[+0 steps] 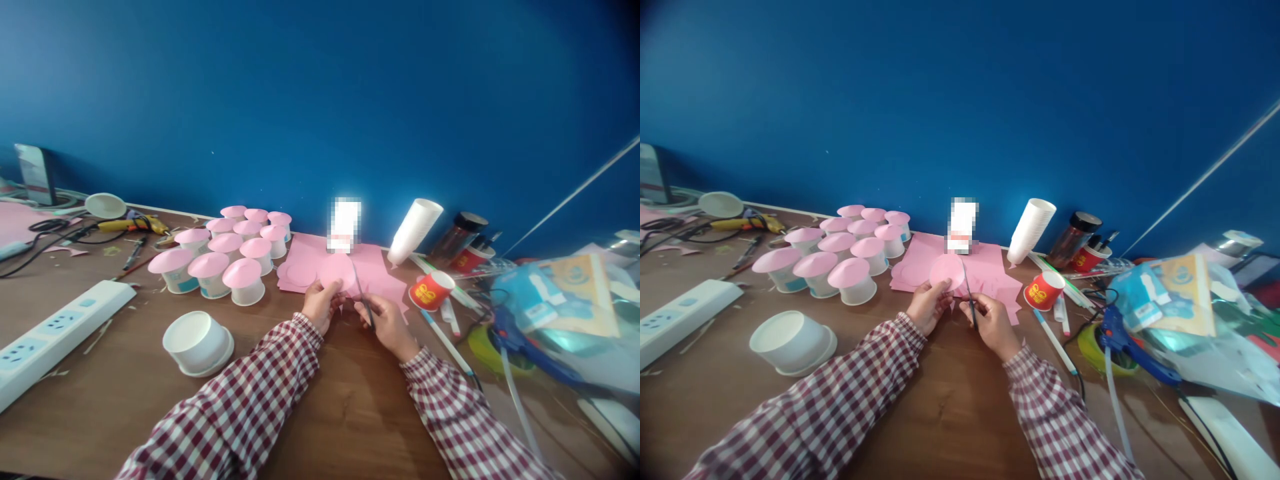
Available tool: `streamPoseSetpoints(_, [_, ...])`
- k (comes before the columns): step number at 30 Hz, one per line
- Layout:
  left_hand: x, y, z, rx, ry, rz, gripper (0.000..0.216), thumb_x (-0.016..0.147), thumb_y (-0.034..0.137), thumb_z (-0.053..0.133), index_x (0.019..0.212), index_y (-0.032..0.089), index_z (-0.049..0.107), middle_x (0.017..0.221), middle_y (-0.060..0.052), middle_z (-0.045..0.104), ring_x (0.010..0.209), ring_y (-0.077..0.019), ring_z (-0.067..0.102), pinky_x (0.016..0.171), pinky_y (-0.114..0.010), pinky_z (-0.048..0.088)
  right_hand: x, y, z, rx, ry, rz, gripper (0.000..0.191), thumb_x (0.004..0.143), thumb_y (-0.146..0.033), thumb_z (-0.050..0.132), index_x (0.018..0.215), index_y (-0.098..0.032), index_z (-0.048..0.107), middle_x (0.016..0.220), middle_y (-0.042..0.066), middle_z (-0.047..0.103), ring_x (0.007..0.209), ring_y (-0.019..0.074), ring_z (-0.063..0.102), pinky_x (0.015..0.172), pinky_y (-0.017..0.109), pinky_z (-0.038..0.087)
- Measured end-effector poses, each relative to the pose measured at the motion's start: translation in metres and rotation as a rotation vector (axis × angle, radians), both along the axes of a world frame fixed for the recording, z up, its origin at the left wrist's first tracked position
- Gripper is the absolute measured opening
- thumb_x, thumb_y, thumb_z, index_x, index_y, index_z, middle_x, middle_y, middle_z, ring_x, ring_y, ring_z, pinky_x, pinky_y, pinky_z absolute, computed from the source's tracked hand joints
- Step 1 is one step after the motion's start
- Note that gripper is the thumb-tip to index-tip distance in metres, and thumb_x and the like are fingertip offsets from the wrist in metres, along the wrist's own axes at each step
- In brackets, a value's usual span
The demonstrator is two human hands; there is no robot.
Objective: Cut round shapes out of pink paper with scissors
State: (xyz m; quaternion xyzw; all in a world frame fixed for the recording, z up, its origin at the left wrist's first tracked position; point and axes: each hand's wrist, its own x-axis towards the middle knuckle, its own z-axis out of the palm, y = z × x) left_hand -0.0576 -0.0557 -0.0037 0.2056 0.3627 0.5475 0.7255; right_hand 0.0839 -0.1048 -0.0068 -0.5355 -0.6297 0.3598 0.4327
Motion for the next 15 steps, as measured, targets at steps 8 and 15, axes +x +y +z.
streamPoseSetpoints(8, [-0.0013,0.0004,-0.0039,0.025,-0.006,-0.009,0.018,0.067,0.018,0.071,0.078,0.009,0.059,0.06,-0.001,0.059,0.049,-0.006,0.055,0.046,-0.015,0.046,0.0008,0.0009,-0.0015,0.01,-0.018,0.004,0.035,0.08,-0.044,0.06,0.097,-0.013,0.064,0.056,-0.002,0.052,0.049,0.0116,0.05,0.047,0.022,0.042])
streamPoseSetpoints(15, [-0.0001,0.0022,-0.0057,0.032,-0.04,0.002,0.019,0.065,0.017,0.072,0.078,0.01,0.06,0.064,-0.001,0.06,0.05,-0.0061,0.056,0.045,-0.015,0.046,0.0019,0.0021,-0.0038,-0.006,0.028,-0.024,0.037,0.079,-0.043,0.062,0.1,-0.013,0.063,0.058,-0.001,0.054,0.05,0.0121,0.051,0.047,0.023,0.043])
